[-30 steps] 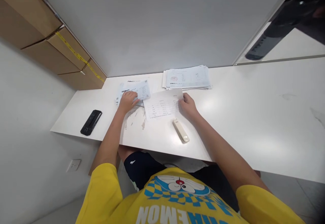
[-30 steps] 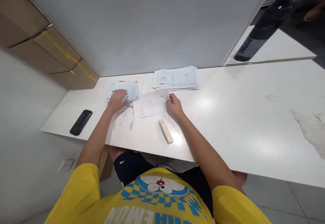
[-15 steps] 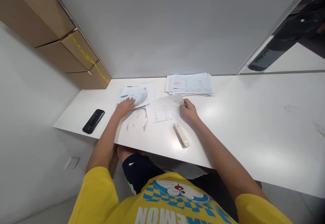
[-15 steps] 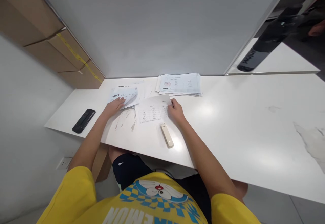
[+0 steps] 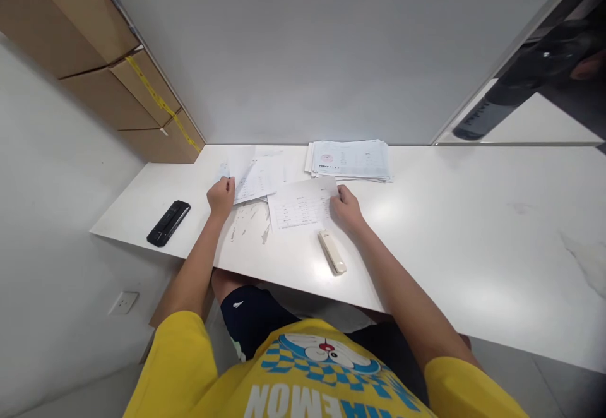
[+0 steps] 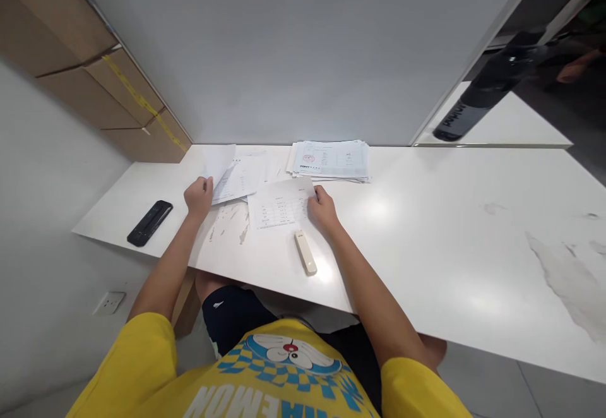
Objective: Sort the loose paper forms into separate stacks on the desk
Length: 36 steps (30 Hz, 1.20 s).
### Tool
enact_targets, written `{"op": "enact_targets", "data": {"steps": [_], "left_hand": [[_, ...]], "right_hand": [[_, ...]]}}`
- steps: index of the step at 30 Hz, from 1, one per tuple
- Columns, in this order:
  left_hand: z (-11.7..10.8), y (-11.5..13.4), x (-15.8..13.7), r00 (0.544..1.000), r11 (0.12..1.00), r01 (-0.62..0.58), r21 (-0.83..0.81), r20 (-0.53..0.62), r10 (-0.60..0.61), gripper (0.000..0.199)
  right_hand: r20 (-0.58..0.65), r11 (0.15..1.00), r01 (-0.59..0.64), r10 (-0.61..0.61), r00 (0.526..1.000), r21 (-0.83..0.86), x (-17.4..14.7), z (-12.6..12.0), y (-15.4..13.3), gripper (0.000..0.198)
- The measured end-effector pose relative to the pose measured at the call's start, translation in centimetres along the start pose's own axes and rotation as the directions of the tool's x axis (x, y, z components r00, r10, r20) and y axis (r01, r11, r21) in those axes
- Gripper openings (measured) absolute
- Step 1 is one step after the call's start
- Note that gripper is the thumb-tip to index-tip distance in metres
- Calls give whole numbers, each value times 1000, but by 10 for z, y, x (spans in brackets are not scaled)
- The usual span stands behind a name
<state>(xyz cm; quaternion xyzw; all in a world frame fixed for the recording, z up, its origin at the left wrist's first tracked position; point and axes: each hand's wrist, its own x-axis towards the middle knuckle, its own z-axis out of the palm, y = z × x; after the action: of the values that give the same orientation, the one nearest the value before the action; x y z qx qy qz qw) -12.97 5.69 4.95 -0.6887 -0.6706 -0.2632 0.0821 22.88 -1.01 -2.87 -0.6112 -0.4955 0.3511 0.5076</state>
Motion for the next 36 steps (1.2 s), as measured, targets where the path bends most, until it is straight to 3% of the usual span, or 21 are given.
{"op": "enact_targets", "data": {"steps": [2, 4, 6, 8, 11, 14, 16, 17, 19, 21, 24, 28, 33, 36], "left_hand": [[3, 4, -10, 987, 986, -160, -50, 3, 160, 38], [10, 11, -24, 927, 923, -366, -119, 42, 373, 41], [17, 20, -40, 863, 861, -478, -176, 86, 497, 42], [24, 30, -54, 850, 846, -493, -202, 98, 518, 42], [25, 42, -65, 867, 857, -470, -212, 72, 493, 38], [17, 45, -68, 944, 931, -323, -171, 4, 329, 28], [11, 42, -71, 998, 992, -50, -118, -53, 44, 20], [8, 39, -73, 989, 988, 122, -95, -72, -129, 24], [6, 33, -81, 913, 914, 398, -73, -66, -403, 41], [7, 28, -90, 846, 842, 529, -105, -11, -533, 47], [11, 25, -103, 814, 770, 571, -287, 74, -576, 41], [10, 27, -110, 793, 602, 564, -564, 166, -587, 38], [-5, 31, -111, 790, 376, 574, -727, 372, -487, 46], [-16, 38, -117, 788, 317, 594, -739, 455, -415, 43]], "right_hand": [[1, 1000, -4, 4, 1000, 1, 0, 0, -1, 21], [3, 1000, -10, 10, 1000, 1, 1, 0, -2, 21], [7, 1000, -15, 15, 1000, 0, 1, 0, -3, 20], [13, 1000, -18, 18, 1000, 0, 1, 0, -4, 20], [11, 1000, -17, 17, 1000, -2, -1, -1, -6, 19], [10, 1000, -7, 7, 1000, -5, -2, -1, -6, 19], [18, 1000, 0, 0, 1000, -5, -2, -2, -5, 19], [22, 1000, 2, -1, 1000, -6, -2, -2, -4, 19], [27, 1000, 1, -1, 1000, -6, -2, -2, -3, 20], [29, 1000, 1, 0, 1000, -5, -2, -2, -3, 20], [29, 1000, -1, 1, 1000, -5, -2, -2, -4, 21], [32, 1000, -5, 5, 999, -11, -1, -3, -6, 20], [30, 1000, 6, -6, 1000, -13, -3, -4, -8, 21], [31, 1000, 11, -11, 999, -13, -5, -4, -10, 21]]}}
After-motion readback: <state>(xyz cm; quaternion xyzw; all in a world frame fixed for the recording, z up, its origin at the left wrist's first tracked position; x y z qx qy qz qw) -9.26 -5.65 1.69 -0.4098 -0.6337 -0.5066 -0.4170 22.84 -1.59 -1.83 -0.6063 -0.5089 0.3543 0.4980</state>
